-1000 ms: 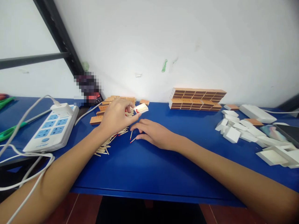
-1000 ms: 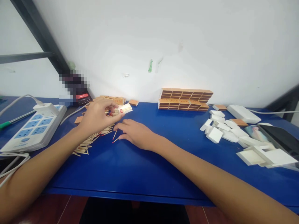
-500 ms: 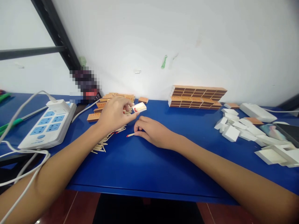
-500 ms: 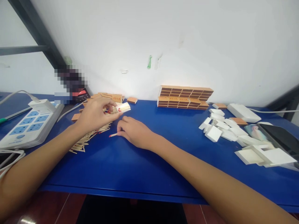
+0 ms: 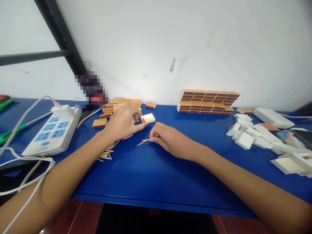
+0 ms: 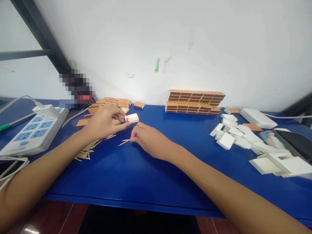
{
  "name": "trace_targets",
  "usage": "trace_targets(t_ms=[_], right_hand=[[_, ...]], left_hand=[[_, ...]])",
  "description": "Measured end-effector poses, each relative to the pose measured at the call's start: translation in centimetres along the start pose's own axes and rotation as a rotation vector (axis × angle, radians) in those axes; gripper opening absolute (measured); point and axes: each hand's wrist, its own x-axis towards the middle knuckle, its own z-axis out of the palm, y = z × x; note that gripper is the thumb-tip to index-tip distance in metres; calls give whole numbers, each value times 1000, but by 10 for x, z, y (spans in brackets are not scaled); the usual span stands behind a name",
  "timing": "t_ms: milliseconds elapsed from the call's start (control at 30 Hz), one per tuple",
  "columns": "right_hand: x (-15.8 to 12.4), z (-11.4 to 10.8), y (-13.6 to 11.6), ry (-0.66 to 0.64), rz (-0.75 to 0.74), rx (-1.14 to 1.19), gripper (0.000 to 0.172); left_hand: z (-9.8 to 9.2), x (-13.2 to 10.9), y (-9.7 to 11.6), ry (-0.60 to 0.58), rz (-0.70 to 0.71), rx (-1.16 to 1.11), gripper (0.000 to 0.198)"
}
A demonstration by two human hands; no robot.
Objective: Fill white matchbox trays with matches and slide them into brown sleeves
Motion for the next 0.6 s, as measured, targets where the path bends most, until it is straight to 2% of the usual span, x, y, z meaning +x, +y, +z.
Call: trace_targets(t_ms=[133, 200, 300, 367, 600], right_hand=[[2, 9, -8, -52, -69, -12, 14], [2, 12, -8, -31, -67, -30, 5], [3, 12, -8, -8, -41, -50, 12], [5, 11, -9, -36, -36, -59, 6], [1, 2, -4, -34, -1, -75, 14]], left_hand=[[0, 0, 0, 10, 1, 19, 23], [1, -1, 1, 13, 10, 11, 24], [2, -1, 1, 10, 26, -11, 24], [1, -1, 1, 2, 21, -13, 25], [1, -1, -3, -30, 34, -8, 25]])
